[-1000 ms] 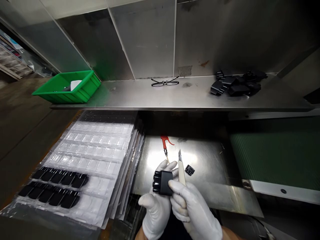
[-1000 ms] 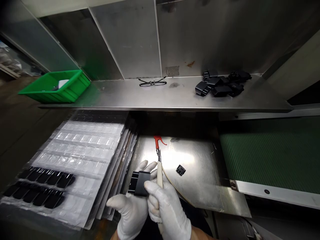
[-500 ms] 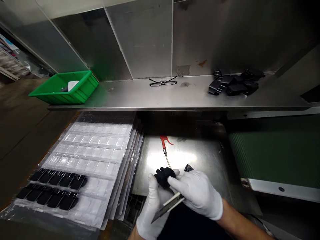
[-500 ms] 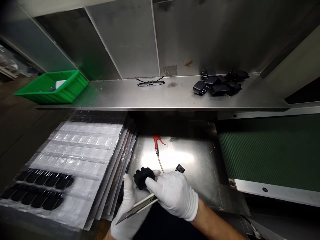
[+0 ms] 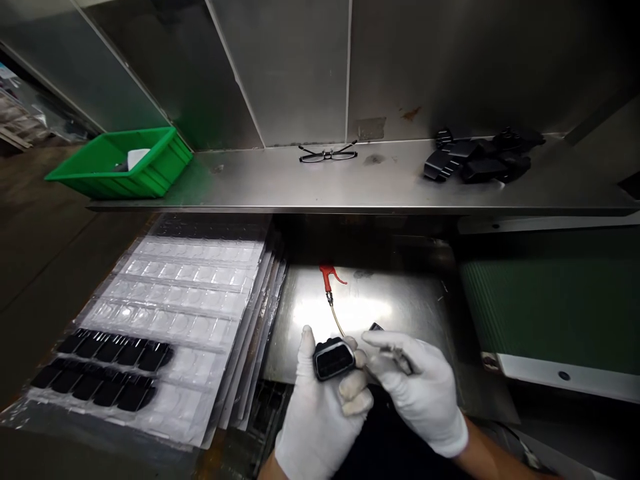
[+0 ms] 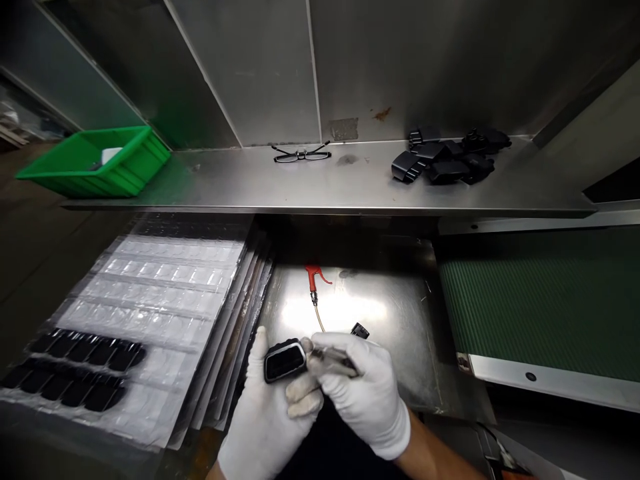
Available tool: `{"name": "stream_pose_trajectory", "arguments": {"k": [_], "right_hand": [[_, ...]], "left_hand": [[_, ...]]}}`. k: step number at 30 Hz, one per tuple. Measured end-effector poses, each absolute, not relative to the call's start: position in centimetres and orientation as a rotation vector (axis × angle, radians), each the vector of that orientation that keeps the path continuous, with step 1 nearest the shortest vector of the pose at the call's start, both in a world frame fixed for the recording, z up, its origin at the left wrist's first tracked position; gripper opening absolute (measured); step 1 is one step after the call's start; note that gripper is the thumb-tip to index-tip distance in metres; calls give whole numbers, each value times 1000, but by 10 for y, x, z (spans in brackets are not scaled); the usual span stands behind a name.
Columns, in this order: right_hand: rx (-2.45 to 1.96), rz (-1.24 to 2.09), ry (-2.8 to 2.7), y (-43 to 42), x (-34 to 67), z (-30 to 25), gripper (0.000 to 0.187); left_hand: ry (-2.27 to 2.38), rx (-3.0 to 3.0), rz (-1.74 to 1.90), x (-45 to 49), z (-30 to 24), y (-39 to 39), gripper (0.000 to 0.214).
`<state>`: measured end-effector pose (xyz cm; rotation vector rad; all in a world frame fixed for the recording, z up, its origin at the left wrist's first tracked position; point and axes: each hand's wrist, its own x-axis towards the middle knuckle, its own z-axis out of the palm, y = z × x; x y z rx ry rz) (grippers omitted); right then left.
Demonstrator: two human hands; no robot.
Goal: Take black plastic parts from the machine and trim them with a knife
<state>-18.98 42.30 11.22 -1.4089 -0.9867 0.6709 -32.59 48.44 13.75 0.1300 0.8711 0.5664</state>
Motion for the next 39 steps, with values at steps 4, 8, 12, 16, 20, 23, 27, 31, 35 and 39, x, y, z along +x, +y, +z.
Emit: {"name": "stream_pose_trajectory", "arguments": {"k": [4,8,12,16,20,23,27,31,35,39], "right_hand": [[-1608,810,-713,424,-186,114,26],[-1704,892,-656,426,-184,112,41],[-1763,978,-633,425,-186,106,50],[-1734,1045,-647,424,-188,103,53],[-1564,1301,-640,418,-190,112,54],[-1493,1536,-661,409,-190,127,53],[-1350,1805,-645,400,-189,150,61],[-1285,1899,-572,406,-189,167,51],[-1328,1781,-605,418,-197,174,35],[-1380,1791,-671,420,-206,172,33]], "left_hand": [[756,-175,501,-320,139,489,47],[704,-312,531,-321,136,491,40],[731,-251,550,-325,132,488,24],[808,-170,575,-324,132,489,10],[751,-223,594,-323,131,497,33],[726,-87,643,-329,126,503,26],[697,84,619,-338,123,511,17],[858,212,597,-339,130,514,18],[1024,311,579,-329,138,511,30],[1119,304,675,-323,134,505,33]]}}
